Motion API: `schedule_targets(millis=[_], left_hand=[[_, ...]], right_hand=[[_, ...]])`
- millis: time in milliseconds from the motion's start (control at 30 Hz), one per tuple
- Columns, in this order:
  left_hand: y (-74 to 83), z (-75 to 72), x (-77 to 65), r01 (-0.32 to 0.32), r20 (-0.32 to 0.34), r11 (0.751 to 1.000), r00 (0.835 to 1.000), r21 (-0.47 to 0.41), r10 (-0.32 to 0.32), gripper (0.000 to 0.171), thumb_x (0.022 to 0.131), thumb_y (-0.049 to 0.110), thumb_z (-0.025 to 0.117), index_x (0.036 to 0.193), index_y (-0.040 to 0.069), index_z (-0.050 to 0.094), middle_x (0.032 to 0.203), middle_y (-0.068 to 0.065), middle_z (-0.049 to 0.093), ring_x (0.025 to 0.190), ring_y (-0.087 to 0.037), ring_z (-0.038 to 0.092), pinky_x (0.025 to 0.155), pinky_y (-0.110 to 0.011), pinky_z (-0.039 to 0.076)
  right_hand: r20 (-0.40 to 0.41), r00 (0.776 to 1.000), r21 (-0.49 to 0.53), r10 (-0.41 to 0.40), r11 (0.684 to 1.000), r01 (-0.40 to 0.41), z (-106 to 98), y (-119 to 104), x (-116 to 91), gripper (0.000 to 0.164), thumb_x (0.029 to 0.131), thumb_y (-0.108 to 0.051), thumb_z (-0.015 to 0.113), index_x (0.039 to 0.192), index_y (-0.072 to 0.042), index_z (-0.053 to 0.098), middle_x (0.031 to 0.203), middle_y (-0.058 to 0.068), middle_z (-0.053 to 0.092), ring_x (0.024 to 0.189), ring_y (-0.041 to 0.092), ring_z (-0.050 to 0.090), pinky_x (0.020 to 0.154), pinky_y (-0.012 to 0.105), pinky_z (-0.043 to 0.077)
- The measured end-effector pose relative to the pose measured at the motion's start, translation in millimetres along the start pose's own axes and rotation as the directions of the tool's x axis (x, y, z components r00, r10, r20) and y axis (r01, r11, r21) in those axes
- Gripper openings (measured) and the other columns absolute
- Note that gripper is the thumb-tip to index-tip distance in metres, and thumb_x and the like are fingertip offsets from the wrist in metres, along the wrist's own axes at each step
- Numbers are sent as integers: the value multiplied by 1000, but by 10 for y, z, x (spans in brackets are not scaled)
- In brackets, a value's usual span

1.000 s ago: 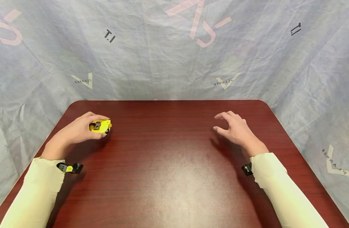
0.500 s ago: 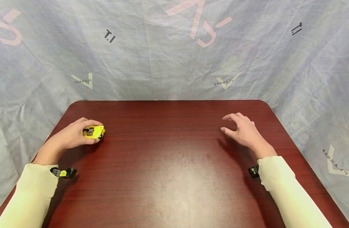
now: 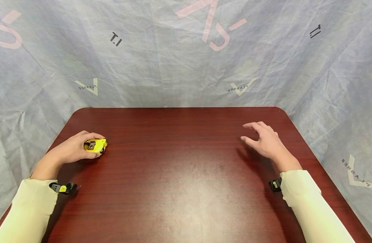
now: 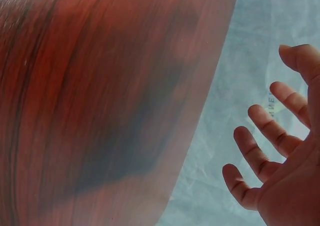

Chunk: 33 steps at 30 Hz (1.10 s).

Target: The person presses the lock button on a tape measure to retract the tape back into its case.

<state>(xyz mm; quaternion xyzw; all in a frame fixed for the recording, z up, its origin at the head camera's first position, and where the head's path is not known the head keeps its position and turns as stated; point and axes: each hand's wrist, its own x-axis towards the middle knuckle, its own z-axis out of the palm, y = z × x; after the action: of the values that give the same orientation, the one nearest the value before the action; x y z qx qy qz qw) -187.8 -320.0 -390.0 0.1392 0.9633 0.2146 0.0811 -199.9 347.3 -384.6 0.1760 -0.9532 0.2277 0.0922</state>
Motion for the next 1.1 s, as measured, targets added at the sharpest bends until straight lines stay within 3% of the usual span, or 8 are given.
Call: schedule_targets(millis=[533, 1100], left_hand=[[-67, 10, -63, -2, 11, 1000, 1000, -9, 2, 65, 81, 26, 90, 137, 12, 60, 123, -21, 51, 101, -35, 53, 82, -48, 45], [25, 4, -106, 54, 19, 998, 998, 32, -54, 70, 80, 25, 89, 140, 12, 57, 126, -24, 48, 102, -38, 54, 83, -53, 45]], right_hand=[[-33, 999, 38, 5, 999, -4, -37, 65, -61, 45, 93, -24, 78, 133, -8, 64, 127, 20, 60, 112, 42, 57, 90, 58, 43], [-48, 998, 58, 42, 998, -40, -57, 103, -89, 46, 94, -25, 78, 134, -8, 63, 131, 21, 58, 113, 44, 56, 88, 60, 42]])
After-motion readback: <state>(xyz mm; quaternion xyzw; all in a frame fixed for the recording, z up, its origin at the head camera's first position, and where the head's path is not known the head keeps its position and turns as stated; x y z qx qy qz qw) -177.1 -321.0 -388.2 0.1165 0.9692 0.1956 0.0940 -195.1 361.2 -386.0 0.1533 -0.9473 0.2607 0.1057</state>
